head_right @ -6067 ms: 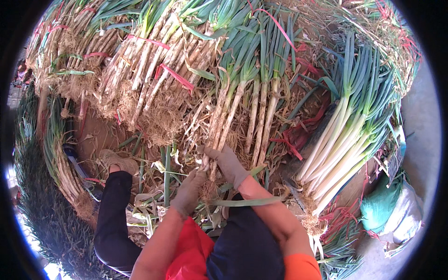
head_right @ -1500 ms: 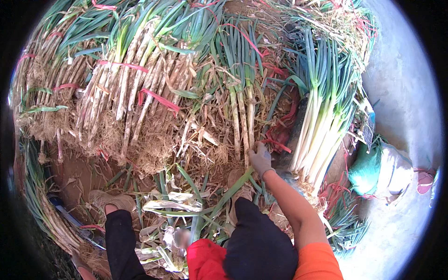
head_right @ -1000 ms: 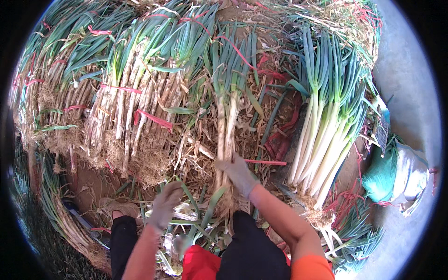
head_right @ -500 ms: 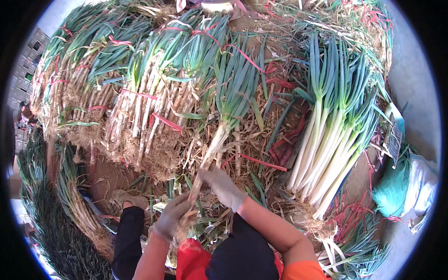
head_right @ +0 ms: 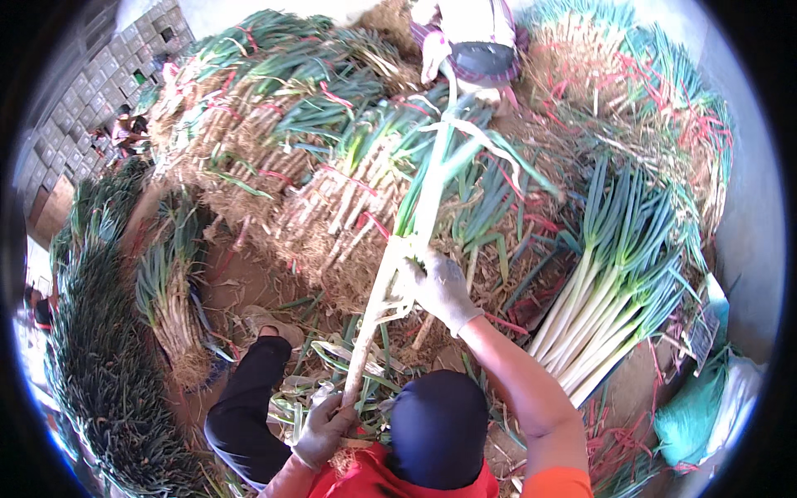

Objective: The person cleans and sorts individual leeks from a pile, removing outer layers and roots, and then organizes them into bundles and ties the bundles with red ribbon.

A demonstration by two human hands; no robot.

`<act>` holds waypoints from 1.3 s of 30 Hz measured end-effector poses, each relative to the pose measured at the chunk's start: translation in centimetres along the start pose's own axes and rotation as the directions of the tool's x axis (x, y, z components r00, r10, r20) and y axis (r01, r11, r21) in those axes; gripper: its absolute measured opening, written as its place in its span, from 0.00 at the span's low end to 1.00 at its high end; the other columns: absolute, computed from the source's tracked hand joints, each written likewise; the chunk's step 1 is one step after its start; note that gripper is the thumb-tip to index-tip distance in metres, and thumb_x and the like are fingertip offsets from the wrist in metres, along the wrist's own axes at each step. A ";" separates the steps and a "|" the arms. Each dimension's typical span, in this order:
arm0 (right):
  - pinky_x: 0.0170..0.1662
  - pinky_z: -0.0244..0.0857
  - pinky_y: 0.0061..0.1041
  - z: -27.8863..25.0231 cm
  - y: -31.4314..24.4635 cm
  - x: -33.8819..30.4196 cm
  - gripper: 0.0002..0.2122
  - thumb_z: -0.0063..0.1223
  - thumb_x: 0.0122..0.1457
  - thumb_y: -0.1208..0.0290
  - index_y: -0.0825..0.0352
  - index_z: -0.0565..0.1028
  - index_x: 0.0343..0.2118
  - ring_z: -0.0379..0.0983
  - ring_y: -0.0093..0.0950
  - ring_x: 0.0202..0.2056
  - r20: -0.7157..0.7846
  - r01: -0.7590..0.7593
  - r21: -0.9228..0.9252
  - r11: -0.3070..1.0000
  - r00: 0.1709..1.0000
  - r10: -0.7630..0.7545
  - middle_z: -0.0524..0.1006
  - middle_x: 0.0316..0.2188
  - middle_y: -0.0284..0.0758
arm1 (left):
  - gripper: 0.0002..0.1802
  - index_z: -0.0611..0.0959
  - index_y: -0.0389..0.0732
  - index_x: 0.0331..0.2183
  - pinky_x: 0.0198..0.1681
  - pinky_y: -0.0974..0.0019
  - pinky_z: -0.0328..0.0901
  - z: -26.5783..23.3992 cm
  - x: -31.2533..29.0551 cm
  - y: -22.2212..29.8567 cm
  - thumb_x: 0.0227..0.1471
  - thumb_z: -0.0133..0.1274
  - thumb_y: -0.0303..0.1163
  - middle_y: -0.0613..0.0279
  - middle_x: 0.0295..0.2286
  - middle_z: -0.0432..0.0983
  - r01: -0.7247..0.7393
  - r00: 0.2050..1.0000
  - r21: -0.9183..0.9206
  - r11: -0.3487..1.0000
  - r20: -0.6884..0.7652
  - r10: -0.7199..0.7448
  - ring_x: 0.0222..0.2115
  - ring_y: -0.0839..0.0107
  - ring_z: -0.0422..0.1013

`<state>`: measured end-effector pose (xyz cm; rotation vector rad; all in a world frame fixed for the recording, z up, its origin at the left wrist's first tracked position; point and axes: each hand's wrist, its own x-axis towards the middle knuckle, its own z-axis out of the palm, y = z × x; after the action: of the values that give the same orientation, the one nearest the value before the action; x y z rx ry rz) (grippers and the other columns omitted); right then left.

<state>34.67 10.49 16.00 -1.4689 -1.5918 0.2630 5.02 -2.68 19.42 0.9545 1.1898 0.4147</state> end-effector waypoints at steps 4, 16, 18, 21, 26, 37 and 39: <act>0.16 0.63 0.25 -0.6 -9.6 -0.1 0.08 0.52 0.59 0.63 0.60 0.80 0.34 0.69 0.22 0.12 0.657 0.070 0.060 0.996 0.748 -0.092 0.75 0.14 0.32 | 0.18 0.76 0.36 0.25 0.24 0.76 0.61 -0.8 0.2 2.2 0.60 0.47 0.40 0.67 0.19 0.68 -0.045 0.999 -0.136 0.990 -0.024 0.043 0.20 0.80 0.65; 0.33 0.73 0.20 -0.9 -13.0 2.5 0.02 0.47 0.60 0.75 0.64 0.71 0.33 0.73 0.20 0.27 0.235 -0.216 0.436 0.873 0.964 0.121 0.75 0.26 0.33 | 0.23 0.66 0.39 0.50 0.41 0.61 0.66 -3.3 2.9 -0.8 0.60 0.46 0.44 0.56 0.39 0.70 -0.417 0.907 -0.147 0.897 0.004 0.422 0.36 0.64 0.69; 0.34 0.71 0.16 -2.5 -10.6 4.5 0.05 0.49 0.61 0.71 0.65 0.69 0.38 0.71 0.19 0.27 -0.028 -0.216 0.740 0.637 0.936 0.350 0.75 0.28 0.31 | 0.25 0.65 0.40 0.52 0.43 0.59 0.66 -3.1 2.8 -1.1 0.59 0.46 0.45 0.54 0.41 0.69 -0.379 0.916 -0.227 0.897 0.048 0.399 0.37 0.62 0.69; 0.40 0.71 0.27 -3.7 -10.4 5.5 0.18 0.47 0.63 0.56 0.67 0.68 0.46 0.73 0.24 0.34 0.068 -0.369 0.734 0.571 0.875 0.479 0.75 0.34 0.36 | 0.28 0.62 0.41 0.55 0.46 0.56 0.66 -3.1 2.9 -1.7 0.59 0.46 0.45 0.53 0.44 0.69 -0.297 0.918 -0.384 0.874 0.138 0.372 0.40 0.58 0.69; 0.38 0.71 0.31 -2.0 -8.9 6.1 0.18 0.47 0.63 0.56 0.67 0.70 0.46 0.75 0.30 0.31 0.353 -0.395 0.918 0.042 0.860 0.369 0.76 0.31 0.37 | 0.33 0.58 0.43 0.61 0.52 0.50 0.66 -1.1 4.6 -3.0 0.59 0.46 0.46 0.49 0.49 0.67 -0.199 0.838 -0.652 0.731 0.273 0.472 0.44 0.52 0.69; 0.20 0.56 0.21 -1.7 -3.9 7.1 0.08 0.44 0.65 0.65 0.61 0.67 0.30 0.62 0.20 0.18 0.059 -0.313 0.923 0.224 0.690 0.722 0.72 0.23 0.32 | 0.24 0.75 0.41 0.46 0.37 0.73 0.64 -0.8 8.3 -2.9 0.56 0.52 0.50 0.68 0.37 0.75 -0.346 0.901 -0.389 0.854 0.115 0.418 0.36 0.76 0.69; 0.19 0.57 0.23 -2.2 -1.3 6.5 0.05 0.45 0.64 0.66 0.60 0.66 0.33 0.62 0.21 0.16 -0.055 -0.330 0.901 0.282 0.558 0.828 0.71 0.21 0.32 | 0.25 0.75 0.40 0.47 0.35 0.67 0.67 -3.7 8.6 -2.1 0.55 0.54 0.49 0.66 0.35 0.76 -0.652 0.758 0.385 0.653 0.339 0.557 0.32 0.72 0.73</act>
<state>36.26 14.88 21.17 -1.1229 -0.1828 0.8582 4.34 3.82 12.39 1.8215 0.7654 0.5514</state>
